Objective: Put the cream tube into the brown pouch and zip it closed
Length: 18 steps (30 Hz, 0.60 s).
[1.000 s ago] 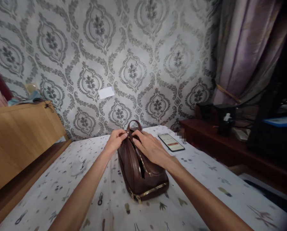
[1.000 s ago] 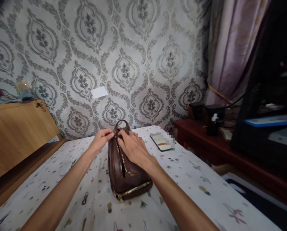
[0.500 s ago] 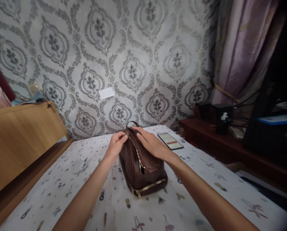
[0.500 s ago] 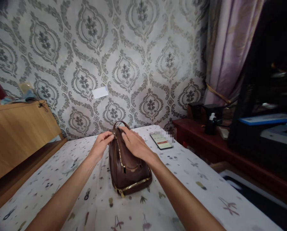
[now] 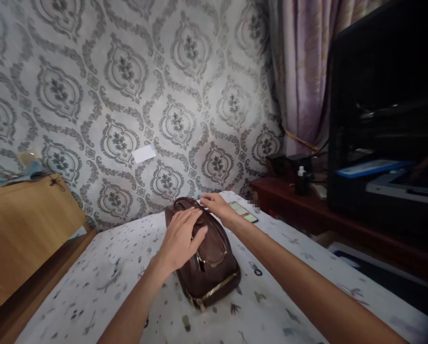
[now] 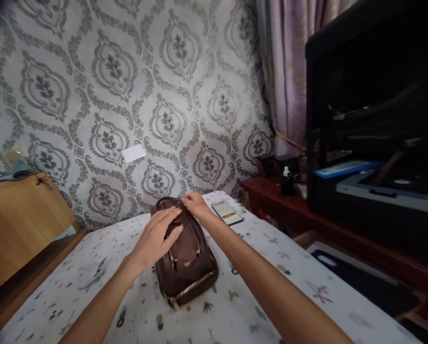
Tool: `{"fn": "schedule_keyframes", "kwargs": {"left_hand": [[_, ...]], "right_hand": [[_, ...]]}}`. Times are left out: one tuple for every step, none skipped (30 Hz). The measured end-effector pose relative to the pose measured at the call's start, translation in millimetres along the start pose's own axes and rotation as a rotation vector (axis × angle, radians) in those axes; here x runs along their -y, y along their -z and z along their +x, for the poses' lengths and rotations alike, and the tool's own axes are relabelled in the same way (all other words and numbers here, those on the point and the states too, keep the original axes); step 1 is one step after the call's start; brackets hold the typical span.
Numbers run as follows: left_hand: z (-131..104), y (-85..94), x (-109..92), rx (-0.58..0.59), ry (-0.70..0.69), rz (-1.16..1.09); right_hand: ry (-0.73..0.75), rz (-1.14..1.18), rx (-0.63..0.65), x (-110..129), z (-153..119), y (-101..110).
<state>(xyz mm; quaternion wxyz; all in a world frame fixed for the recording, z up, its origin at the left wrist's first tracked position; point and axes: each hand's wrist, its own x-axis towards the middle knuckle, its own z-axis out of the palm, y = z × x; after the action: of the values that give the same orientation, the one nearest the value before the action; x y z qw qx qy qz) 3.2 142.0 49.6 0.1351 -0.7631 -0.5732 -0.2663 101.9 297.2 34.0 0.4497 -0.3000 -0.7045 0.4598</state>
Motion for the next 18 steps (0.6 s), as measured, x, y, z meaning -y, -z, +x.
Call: {"fn": "schedule_keyframes", "kwargs": {"left_hand": [[0.5, -1.5, 0.9, -0.010, -0.007, 0.019], [0.7, -2.6, 1.7, -0.021, -0.012, 0.033], [0.6, -3.1, 2.5, -0.029, -0.019, 0.042], [0.1, -3.3, 3.2, -0.031, -0.025, 0.046], [-0.6, -3.1, 3.9, -0.029, -0.031, 0.047], [-1.5, -2.6, 4.7, -0.025, -0.035, 0.044], [-2.5, -1.9, 5.4, -0.018, -0.037, 0.037], [-3.4, -0.8, 6.1, -0.012, -0.035, 0.025], [-4.0, 0.5, 6.7, -0.005, -0.030, 0.008], [-4.0, 2.2, 7.2, 0.002, -0.020, -0.012], [-3.1, 4.2, 7.7, 0.006, -0.006, -0.034], [-1.0, 6.5, 8.4, 0.011, 0.012, -0.057], [2.5, 9.0, 9.6, 0.021, 0.033, -0.083], [7.5, 11.5, 11.4, 0.038, 0.056, -0.112], [14.2, 13.9, 14.1, 0.053, 0.078, -0.139], [22.3, 15.9, 17.7, 0.065, 0.095, -0.157], [31.4, 17.3, 22.2, 0.067, 0.105, -0.158], [41.1, 18.0, 27.5, 0.052, 0.105, -0.127]], "right_hand": [[0.005, 0.004, -0.001, -0.1, 3.4, -1.4], [0.015, 0.007, -0.007, 0.1, 5.1, -2.5], [0.028, 0.008, -0.020, 0.4, 4.6, -3.1], [0.045, 0.007, -0.038, 0.5, 1.4, -3.0], [0.065, 0.006, -0.058, 0.3, -5.1, -2.3], [0.093, 0.002, -0.077, -0.5, -14.8, -1.1], [0.119, -0.002, -0.090, -2.0, -27.6, 0.7], [0.148, -0.008, -0.091, -4.4, -43.0, 2.5], [0.194, -0.019, -0.092, -7.4, -60.0, 4.4], [0.306, -0.075, -0.108, -10.9, -77.7, 5.9], [0.395, -0.129, -0.139, -14.5, -94.8, 6.9], [0.449, -0.179, -0.167, -17.9, -110.2, 7.4], [0.485, -0.229, -0.178, -20.8, -123.3, 7.2], [0.511, -0.273, -0.175, -23.1, -133.5, 6.7], [0.526, -0.308, -0.176, -24.6, -140.6, 5.8], [0.536, -0.333, -0.177, -25.6, -145.1, 4.7], [0.543, -0.352, -0.179, -26.1, -147.6, 3.7], [0.548, -0.366, -0.184, -26.4, -148.7, 2.9]]}}
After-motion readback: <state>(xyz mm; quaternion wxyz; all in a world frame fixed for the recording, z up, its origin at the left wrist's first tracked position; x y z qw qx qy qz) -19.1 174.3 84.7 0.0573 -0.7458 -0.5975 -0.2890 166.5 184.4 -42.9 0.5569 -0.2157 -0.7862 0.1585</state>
